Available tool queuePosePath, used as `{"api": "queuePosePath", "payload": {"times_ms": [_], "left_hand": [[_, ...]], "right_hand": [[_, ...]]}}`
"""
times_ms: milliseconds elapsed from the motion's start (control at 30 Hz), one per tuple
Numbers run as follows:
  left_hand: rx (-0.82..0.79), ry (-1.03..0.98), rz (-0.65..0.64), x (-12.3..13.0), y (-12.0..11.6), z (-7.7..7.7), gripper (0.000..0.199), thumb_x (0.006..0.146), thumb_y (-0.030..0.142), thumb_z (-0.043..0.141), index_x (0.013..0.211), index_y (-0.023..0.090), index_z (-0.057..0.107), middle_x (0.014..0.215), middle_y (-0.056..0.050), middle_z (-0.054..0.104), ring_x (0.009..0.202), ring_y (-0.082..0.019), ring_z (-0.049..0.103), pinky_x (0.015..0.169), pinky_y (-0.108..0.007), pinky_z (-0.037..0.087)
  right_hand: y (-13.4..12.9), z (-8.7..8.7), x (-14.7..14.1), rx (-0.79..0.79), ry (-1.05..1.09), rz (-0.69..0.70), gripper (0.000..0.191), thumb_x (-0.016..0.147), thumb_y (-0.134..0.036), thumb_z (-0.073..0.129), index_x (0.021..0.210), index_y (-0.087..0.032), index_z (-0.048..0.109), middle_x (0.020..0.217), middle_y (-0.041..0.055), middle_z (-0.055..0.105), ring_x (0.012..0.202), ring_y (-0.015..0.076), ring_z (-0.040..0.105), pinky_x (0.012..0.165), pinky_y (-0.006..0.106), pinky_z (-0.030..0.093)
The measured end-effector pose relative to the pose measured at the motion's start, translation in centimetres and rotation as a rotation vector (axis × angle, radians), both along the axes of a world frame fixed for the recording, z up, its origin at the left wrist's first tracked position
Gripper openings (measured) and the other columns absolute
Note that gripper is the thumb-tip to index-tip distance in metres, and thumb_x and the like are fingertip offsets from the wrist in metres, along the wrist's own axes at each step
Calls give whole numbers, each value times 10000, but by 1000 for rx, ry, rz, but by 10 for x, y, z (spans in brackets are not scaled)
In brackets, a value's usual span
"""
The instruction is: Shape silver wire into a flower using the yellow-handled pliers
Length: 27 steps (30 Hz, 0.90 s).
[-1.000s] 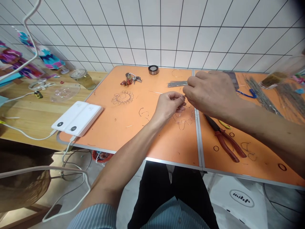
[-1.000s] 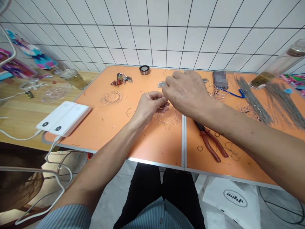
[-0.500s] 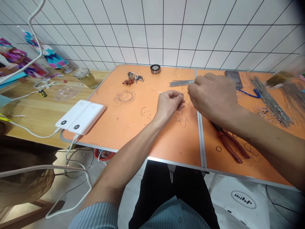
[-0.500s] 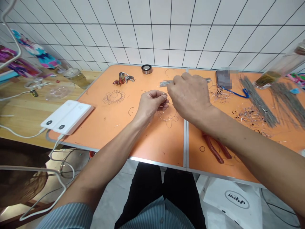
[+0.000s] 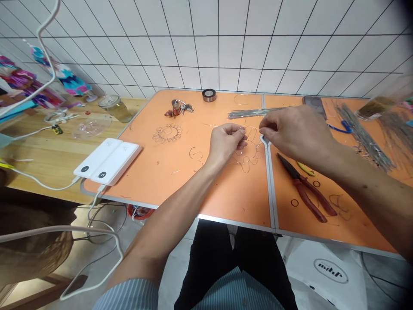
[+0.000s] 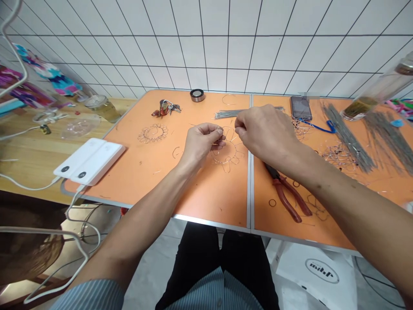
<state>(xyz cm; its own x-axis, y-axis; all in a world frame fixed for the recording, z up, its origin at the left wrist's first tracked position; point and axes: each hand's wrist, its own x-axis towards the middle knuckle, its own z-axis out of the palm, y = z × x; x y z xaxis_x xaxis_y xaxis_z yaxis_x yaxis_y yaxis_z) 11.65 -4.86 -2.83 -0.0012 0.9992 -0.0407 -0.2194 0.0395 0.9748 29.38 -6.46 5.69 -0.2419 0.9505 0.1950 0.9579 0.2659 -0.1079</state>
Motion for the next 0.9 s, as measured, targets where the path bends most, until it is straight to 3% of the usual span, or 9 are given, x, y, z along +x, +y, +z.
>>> {"api": "queuePosePath", "payload": {"times_ms": [267, 500, 900], "left_hand": [[4, -34, 15, 0, -3, 3, 180, 1040, 116, 726, 866, 157, 744, 763, 4, 752, 592, -91, 726, 594, -216, 599], [0, -25, 26, 2, -4, 3, 152, 1045, 155, 760, 897, 174, 733, 785, 6, 772, 611, -86, 737, 625, -202, 586], [74, -47, 64, 0, -5, 0, 139, 1031, 168, 762, 896, 182, 730, 828, 4, 772, 672, -97, 759, 663, -216, 591]], "right_hand": [[-2, -10, -6, -88, 142, -116, 182, 961, -267, 703, 926, -303, 878, 998, 56, 873, 977, 327, 765, 713, 413, 416], [1, -23, -6, -41, 304, -100, 133, 927, -246, 732, 885, -299, 846, 880, 36, 846, 882, 310, 766, 709, 415, 445], [-4, -50, -22, 86, 501, -150, 151, 990, -285, 698, 973, -277, 848, 1004, 54, 893, 867, 277, 778, 744, 405, 489]]}}
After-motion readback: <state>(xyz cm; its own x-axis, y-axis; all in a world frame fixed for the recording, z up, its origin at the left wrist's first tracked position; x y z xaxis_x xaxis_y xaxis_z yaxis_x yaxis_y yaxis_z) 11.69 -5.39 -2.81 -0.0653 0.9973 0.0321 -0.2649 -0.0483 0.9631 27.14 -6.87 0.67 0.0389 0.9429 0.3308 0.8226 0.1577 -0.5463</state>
